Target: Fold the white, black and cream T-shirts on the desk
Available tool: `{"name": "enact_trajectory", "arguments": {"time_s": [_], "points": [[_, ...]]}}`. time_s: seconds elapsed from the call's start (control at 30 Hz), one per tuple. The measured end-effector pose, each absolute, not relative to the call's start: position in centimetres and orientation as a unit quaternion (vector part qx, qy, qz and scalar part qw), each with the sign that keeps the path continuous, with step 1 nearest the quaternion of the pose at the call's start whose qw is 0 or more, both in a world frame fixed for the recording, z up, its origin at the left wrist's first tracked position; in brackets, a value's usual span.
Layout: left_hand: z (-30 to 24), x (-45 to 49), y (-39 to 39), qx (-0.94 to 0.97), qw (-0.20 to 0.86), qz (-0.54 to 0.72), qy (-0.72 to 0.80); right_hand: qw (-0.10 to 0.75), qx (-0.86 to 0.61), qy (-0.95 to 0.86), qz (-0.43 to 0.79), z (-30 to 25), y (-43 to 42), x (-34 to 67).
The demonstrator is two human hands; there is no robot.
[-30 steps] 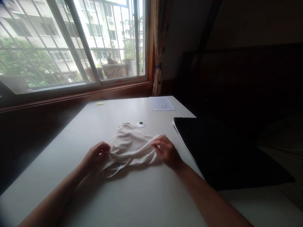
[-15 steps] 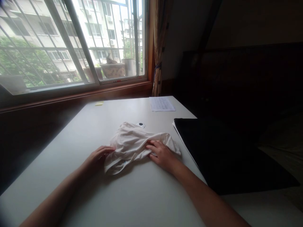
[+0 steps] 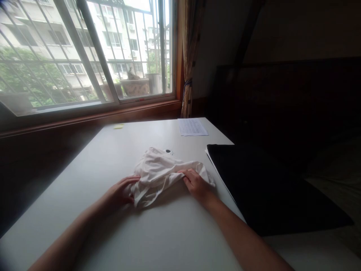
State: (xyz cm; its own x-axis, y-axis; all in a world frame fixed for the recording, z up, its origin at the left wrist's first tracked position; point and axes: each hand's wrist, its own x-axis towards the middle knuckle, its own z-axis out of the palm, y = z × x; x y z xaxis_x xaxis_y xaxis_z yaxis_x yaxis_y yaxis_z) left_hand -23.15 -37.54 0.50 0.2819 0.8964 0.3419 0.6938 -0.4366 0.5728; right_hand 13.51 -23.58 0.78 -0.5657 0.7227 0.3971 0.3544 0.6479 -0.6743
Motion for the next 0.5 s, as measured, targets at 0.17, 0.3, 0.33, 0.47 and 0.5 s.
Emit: {"name": "enact_trajectory", "arguments": {"time_s": [0.17, 0.3, 0.33, 0.47, 0.5], "points": [[0.7, -22.3, -37.8, 0.799, 0.125, 0.302, 0.504, 0.390, -0.358, -0.803, 0.274, 0.7, -23.8, 13.7], [0.7, -21.9, -37.6, 0.792, 0.094, 0.310, 0.517, 0.438, -0.372, -0.777, 0.257, 0.9, -24.2, 13.9], [0.6, -22.0, -37.5, 0.792, 0.087, 0.311, 0.519, 0.448, -0.378, -0.770, 0.253, 0.9, -24.2, 14.0], [0.4, -22.7, -37.3, 0.766, 0.060, 0.335, 0.546, 0.486, -0.441, -0.714, 0.244, 0.8, -23.9, 14.5], [0.3, -22.9, -37.3, 0.754, 0.053, 0.346, 0.556, 0.502, -0.457, -0.694, 0.239, 0.7, -23.7, 14.6]]}}
